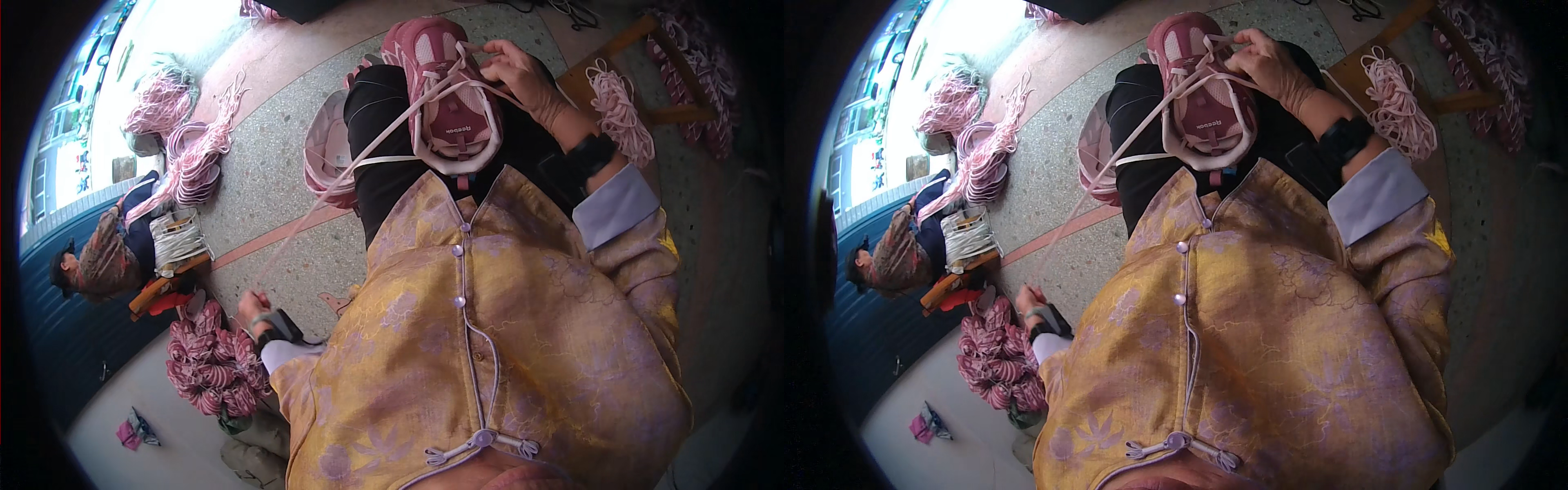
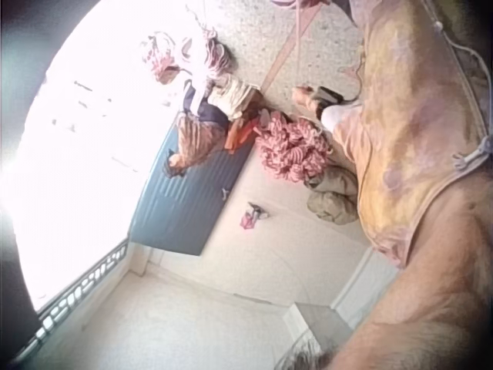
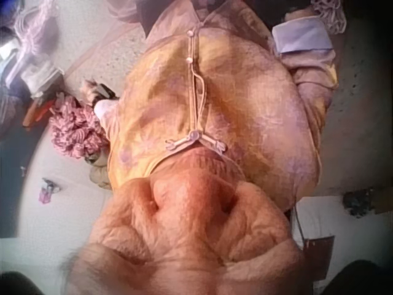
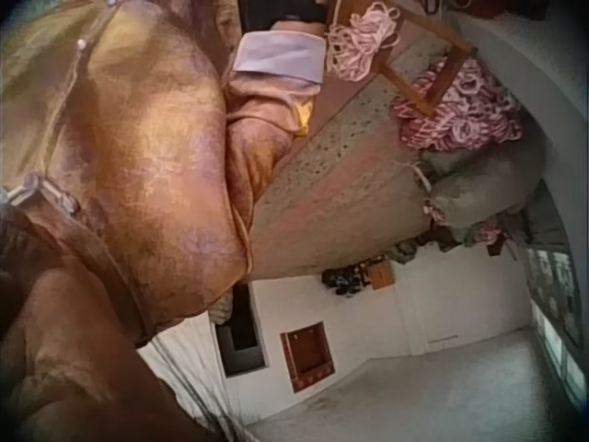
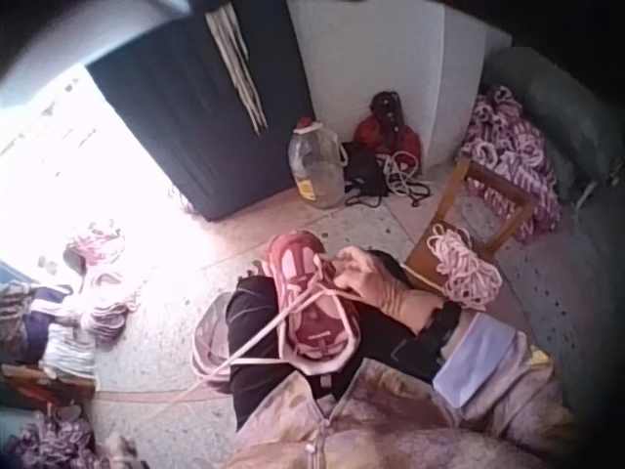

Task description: Lacing shoelaces into pink athletic shoes.

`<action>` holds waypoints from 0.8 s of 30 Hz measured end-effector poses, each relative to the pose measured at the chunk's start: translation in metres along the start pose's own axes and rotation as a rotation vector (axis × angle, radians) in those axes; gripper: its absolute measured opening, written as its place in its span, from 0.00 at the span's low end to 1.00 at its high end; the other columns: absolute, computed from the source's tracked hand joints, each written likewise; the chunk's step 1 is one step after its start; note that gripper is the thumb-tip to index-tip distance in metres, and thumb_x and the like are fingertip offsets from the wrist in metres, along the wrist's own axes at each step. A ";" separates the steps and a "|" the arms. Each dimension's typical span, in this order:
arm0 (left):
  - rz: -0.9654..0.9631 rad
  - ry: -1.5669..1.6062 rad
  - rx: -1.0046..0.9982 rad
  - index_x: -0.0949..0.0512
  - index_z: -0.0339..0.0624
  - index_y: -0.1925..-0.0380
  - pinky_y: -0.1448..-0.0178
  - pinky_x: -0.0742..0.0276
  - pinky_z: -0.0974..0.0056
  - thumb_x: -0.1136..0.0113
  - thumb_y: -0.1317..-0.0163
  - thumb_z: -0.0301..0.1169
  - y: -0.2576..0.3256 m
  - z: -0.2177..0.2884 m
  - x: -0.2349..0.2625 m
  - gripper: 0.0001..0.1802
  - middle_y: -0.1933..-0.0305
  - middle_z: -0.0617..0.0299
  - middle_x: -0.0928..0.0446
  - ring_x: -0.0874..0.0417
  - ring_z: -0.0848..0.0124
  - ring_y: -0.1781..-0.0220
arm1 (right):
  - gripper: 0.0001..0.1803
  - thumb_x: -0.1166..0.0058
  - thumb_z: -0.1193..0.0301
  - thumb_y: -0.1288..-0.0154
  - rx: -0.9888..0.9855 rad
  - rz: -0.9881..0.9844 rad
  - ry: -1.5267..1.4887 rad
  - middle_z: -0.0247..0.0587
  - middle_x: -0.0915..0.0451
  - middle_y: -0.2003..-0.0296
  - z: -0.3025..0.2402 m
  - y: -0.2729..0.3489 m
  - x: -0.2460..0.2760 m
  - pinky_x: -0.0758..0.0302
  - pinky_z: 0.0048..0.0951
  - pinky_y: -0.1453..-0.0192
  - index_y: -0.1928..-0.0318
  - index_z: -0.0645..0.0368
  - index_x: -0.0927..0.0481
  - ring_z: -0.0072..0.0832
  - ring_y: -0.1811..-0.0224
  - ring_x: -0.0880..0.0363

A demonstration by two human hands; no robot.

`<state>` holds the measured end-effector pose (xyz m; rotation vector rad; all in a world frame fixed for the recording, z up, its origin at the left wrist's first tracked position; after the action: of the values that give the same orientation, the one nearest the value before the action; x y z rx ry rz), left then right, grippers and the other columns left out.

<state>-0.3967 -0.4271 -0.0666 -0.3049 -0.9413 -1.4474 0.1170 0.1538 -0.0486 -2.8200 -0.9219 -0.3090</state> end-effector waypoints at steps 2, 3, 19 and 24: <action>-0.149 0.446 -0.019 0.29 0.44 0.76 0.86 0.37 0.73 0.51 0.47 0.31 0.000 0.046 -0.028 0.04 0.80 0.61 0.27 0.34 0.77 0.88 | 0.25 0.42 0.61 0.49 -0.129 0.052 0.010 0.43 0.26 0.62 0.001 -0.006 -0.001 0.28 0.23 0.58 0.55 0.65 0.30 0.24 0.61 0.26; -0.236 0.558 -0.025 0.30 0.44 0.76 0.84 0.38 0.76 0.50 0.46 0.31 0.000 0.068 -0.034 0.05 0.78 0.63 0.27 0.34 0.78 0.87 | 0.24 0.43 0.60 0.48 -0.259 0.100 0.009 0.42 0.25 0.62 0.009 -0.007 -0.004 0.28 0.22 0.59 0.56 0.65 0.29 0.22 0.62 0.26; -1.054 1.383 -0.463 0.43 0.22 0.46 0.74 0.38 0.72 0.50 0.46 0.25 0.093 0.320 -0.019 0.28 0.80 0.65 0.35 0.37 0.79 0.83 | 0.05 0.51 0.74 0.42 -0.055 0.738 -0.334 0.33 0.24 0.75 -0.003 0.004 0.064 0.28 0.18 0.68 0.68 0.62 0.25 0.19 0.76 0.26; -0.824 1.551 -0.621 0.39 0.24 0.51 0.76 0.41 0.73 0.51 0.46 0.23 0.087 0.329 0.014 0.23 0.79 0.65 0.37 0.37 0.79 0.85 | 0.06 0.51 0.74 0.41 -0.076 0.730 -0.582 0.42 0.22 0.68 -0.003 -0.002 0.055 0.21 0.28 0.60 0.64 0.60 0.29 0.30 0.63 0.20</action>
<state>-0.4370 -0.1942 0.1790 0.8096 0.7695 -2.0403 0.1588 0.1859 -0.0317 -3.1100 0.1212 0.5980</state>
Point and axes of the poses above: each hand's wrist, its own y-axis away from the middle knuckle, its own x-axis out of the back of the hand, z = x × y, the point moved 10 cm from there along -y, towards the middle knuckle
